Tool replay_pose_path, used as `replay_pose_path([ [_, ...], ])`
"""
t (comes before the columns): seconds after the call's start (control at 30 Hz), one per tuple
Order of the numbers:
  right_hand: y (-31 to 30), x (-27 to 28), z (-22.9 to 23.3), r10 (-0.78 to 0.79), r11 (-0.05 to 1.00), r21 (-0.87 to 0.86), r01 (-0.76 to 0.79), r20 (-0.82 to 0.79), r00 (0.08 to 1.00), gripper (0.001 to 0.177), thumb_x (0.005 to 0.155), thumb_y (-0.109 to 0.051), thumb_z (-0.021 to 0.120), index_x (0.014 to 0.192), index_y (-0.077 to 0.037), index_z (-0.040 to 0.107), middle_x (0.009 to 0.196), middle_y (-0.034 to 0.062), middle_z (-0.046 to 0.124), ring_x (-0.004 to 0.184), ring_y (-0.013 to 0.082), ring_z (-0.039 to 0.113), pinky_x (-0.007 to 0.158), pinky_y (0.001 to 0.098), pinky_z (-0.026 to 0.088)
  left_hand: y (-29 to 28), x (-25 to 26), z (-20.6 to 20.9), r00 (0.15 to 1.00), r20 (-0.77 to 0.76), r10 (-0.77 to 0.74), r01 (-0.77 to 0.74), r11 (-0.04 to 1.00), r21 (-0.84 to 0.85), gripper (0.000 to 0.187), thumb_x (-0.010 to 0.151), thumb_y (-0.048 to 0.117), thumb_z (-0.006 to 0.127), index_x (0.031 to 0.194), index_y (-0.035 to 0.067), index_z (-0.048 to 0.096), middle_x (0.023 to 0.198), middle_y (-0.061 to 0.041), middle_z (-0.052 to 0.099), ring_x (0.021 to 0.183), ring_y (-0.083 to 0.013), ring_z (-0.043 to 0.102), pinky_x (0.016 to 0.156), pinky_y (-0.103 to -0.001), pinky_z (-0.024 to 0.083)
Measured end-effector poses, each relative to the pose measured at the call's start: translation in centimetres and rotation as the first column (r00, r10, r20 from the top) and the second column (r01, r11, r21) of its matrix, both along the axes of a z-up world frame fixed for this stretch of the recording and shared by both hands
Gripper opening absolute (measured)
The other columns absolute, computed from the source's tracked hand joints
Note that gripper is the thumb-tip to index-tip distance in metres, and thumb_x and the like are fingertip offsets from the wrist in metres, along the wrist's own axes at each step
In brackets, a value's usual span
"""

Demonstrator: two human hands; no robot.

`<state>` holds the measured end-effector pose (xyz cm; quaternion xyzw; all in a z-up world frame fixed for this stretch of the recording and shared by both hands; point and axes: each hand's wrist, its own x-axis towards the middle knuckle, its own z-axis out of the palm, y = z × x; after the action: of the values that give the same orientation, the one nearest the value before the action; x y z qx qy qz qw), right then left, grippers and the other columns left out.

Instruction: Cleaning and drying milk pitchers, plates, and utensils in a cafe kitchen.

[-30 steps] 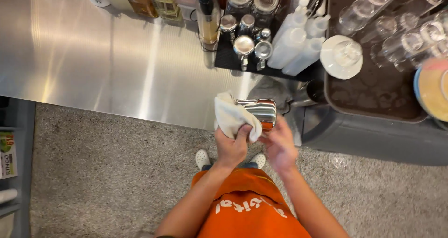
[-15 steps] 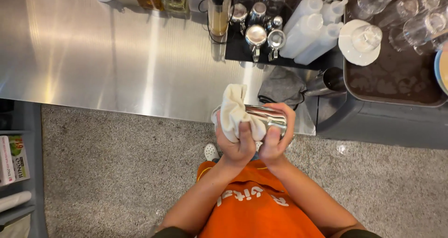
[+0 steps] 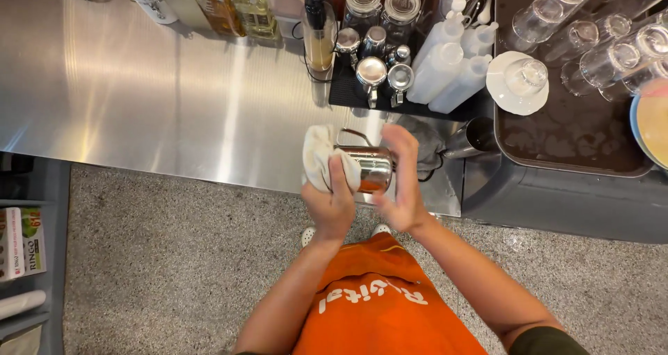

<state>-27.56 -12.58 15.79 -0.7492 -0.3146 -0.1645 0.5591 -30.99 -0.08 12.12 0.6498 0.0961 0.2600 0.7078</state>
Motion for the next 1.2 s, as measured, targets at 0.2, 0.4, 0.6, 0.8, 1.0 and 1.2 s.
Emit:
replay_pose_path([
  [0.2,-1.3,-1.0,-4.0,-0.075,0.930,0.230,0.287,-0.646,0.760,0.046,0.100,-0.032,0.065,0.127,0.004,0.057,0.107,0.0182,0.060,0.083,0.0202,0.051,0.070,0.0336,0.041,-1.8,0.0,0.1,0.982,0.180,0.052,-0.093,0.970,0.225,0.034,0.111,0.025,0.056,0.116,-0.009,0.060,0.101,-0.010,0.068,0.093,-0.0162,0.067,0.078,-0.032,0.053],
  [0.4,-1.9,0.1,-4.1,-0.167,0.979,-0.085,0.184,0.176,0.970,0.048,0.096,-0.026,0.072,0.125,0.004,0.049,0.121,0.0204,0.058,0.106,0.0278,0.062,0.091,0.0381,0.054,0.1,3.9,0.8,0.905,-0.301,-0.300,0.192,0.920,-0.340,0.039,0.107,0.031,0.051,0.111,-0.004,0.069,0.092,-0.009,0.072,0.079,-0.0120,0.066,0.066,-0.030,0.054],
  [0.6,-3.3,-0.3,-7.3,-0.368,0.884,0.242,0.399,-0.164,0.915,0.041,0.104,-0.026,0.060,0.133,0.001,0.048,0.129,0.0167,0.055,0.122,0.0245,0.055,0.110,0.0370,0.048,3.6,3.8,-0.9,0.973,0.017,-0.231,0.173,0.672,-0.720,0.030,0.106,0.031,0.052,0.110,0.002,0.062,0.090,-0.004,0.067,0.079,-0.0134,0.064,0.068,-0.031,0.055],
  [0.8,-1.4,-1.5,-5.5,-0.179,0.747,0.578,0.329,-0.302,0.937,0.045,0.110,-0.035,0.047,0.139,0.000,0.042,0.140,0.0155,0.049,0.132,0.0220,0.050,0.121,0.0380,0.040,-2.0,-0.3,-5.3,0.859,-0.220,-0.463,0.394,0.871,-0.292,0.027,0.089,0.013,0.066,0.111,0.001,0.055,0.081,-0.002,0.061,0.067,-0.0101,0.058,0.052,-0.029,0.048],
  [1.0,-1.9,-1.7,-3.9,-0.149,0.927,0.294,0.234,-0.286,0.947,0.044,0.109,-0.035,0.054,0.126,0.005,0.053,0.131,0.0137,0.058,0.121,0.0174,0.056,0.107,0.0313,0.045,-4.1,0.4,-6.1,0.911,0.018,-0.412,0.360,0.771,-0.526,0.028,0.097,0.023,0.072,0.104,-0.001,0.058,0.076,-0.001,0.063,0.058,-0.0108,0.055,0.049,-0.026,0.042],
  [1.2,-2.4,-1.9,-3.7,-0.368,0.880,0.138,0.455,-0.411,0.834,0.040,0.112,-0.036,0.051,0.105,0.002,0.063,0.088,0.0017,0.060,0.078,0.0058,0.049,0.071,0.0225,0.043,-4.5,-1.2,-3.5,0.914,0.226,-0.336,0.290,0.933,0.214,0.021,0.107,0.025,0.074,0.108,0.004,0.074,0.083,0.000,0.066,0.074,-0.0087,0.061,0.069,-0.025,0.049],
])
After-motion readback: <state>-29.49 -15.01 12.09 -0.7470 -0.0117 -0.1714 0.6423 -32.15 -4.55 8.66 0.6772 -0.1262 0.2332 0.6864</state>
